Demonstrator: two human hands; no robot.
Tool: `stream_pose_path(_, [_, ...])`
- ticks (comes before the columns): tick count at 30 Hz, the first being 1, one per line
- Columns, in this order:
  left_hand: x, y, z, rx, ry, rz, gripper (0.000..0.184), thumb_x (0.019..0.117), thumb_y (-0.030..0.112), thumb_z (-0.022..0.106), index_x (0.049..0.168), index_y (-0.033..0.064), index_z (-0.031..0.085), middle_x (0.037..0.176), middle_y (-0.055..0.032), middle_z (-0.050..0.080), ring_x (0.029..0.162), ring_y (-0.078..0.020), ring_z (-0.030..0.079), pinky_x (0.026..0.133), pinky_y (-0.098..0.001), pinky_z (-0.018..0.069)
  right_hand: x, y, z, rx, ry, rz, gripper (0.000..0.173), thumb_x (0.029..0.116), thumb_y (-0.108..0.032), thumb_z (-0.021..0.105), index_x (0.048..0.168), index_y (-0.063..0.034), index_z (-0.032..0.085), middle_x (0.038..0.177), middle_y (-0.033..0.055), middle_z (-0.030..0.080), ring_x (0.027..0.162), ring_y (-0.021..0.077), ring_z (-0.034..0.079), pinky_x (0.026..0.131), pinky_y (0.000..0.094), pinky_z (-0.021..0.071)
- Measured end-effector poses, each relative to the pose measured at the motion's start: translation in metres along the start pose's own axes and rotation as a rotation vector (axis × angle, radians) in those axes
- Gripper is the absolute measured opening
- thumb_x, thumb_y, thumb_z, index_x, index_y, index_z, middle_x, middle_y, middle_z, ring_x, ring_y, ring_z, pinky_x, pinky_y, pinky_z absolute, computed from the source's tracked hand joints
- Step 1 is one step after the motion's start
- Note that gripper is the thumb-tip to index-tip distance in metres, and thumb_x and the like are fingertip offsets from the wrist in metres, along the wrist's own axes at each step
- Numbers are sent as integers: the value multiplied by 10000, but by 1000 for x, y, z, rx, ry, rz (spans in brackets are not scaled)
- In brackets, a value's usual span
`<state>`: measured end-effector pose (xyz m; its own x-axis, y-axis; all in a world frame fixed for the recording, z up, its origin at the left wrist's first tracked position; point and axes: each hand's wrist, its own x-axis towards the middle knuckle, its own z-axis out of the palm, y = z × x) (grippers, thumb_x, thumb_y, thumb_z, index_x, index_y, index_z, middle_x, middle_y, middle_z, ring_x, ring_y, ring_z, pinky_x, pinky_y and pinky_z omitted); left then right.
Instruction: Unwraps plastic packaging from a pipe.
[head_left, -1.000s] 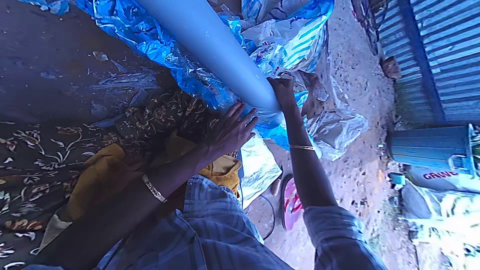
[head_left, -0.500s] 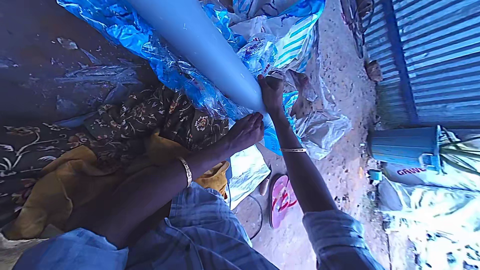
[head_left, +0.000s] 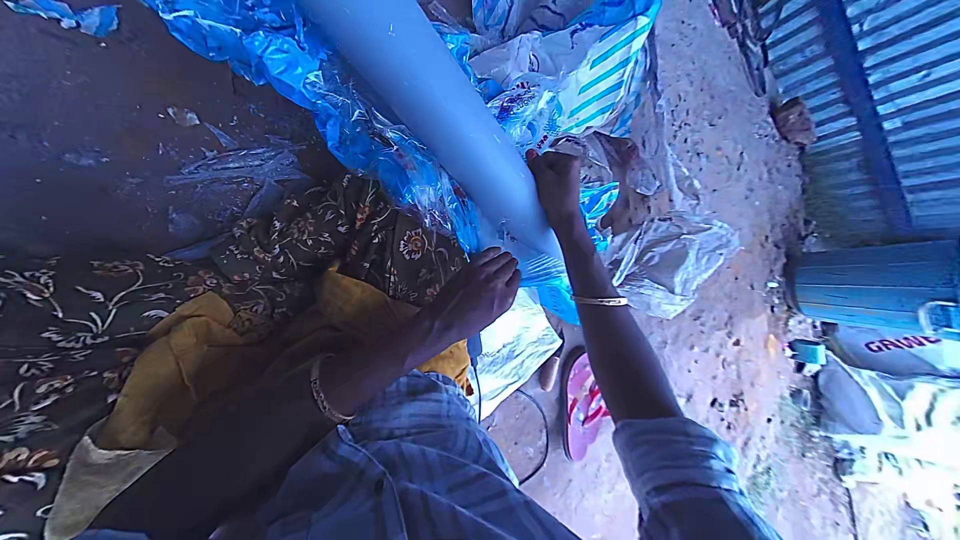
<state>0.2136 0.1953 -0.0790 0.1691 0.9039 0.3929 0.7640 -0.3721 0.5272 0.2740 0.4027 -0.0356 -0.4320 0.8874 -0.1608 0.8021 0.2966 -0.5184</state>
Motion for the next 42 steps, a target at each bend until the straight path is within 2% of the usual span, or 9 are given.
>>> stream_pose_path(3, [-6,-3,-3,-50,-4,57,289,996,126,605,1211,-45,698,1329,-193,671,1275,-340,629,1109,-453,454,14,30,16,145,134,-140,433,1032,-236,567,640,-85,464,562,-46,397,505,77,405,549,307,384])
stream_pose_path(5, [4,-2,-12,17,191,115,213,986,87,596,1096,-28,738,1165,-170,742,1081,-288,730,959,-368,563,18,30,14,147,122,-140,432,1033,-250,567,647,-80,475,569,-47,403,514,82,411,561,320,394])
stream_pose_path(7, [22,-6,-28,59,263,63,165,942,-1,610,1024,-30,750,1048,-171,756,989,-294,745,904,-359,580,17,29,14,130,117,-118,425,1035,-266,565,664,-74,489,582,-42,418,530,83,426,576,326,406])
stream_pose_path(14, [58,-53,-37,62,-41,-84,168,965,-35,576,1002,-44,740,1002,-237,672,976,-420,659,847,-504,527,13,23,15,63,117,-92,445,1047,-280,541,658,-76,470,597,-20,421,564,121,445,603,373,401])
stream_pose_path(18, [51,-49,-34,84,-52,-360,251,987,174,646,931,-53,738,977,-240,691,1023,-421,653,945,-526,477,12,17,16,40,103,-45,440,1059,-295,517,685,-66,484,625,-2,433,595,151,463,626,406,406])
stream_pose_path(22, [59,-37,-31,160,-20,-370,377,943,354,709,869,-14,750,874,-199,707,937,-382,682,881,-515,482,9,13,16,12,118,-4,438,1062,-311,505,691,-79,480,633,-8,429,601,150,464,620,404,405])
stream_pose_path(27, [62,-18,-11,360,49,-380,175,939,136,683,867,-19,721,814,-183,696,833,-356,697,829,-486,490,6,7,17,-10,115,18,428,1070,-305,485,717,-64,508,662,11,458,647,173,495,664,426,412])
stream_pose_path(31, [55,-26,-2,353,108,-356,142,941,80,658,863,-21,722,783,-175,687,805,-349,699,768,-434,517,3,5,18,-29,120,35,426,1076,-301,481,734,-52,537,672,24,489,658,184,522,658,425,420])
stream_pose_path(42, [41,-51,-5,221,-73,-201,145,984,48,599,978,-68,686,953,-234,699,971,-424,688,861,-504,523,-3,-1,18,-57,105,65,432,1085,-311,453,776,-29,559,725,82,550,732,249,587,683,469,441])
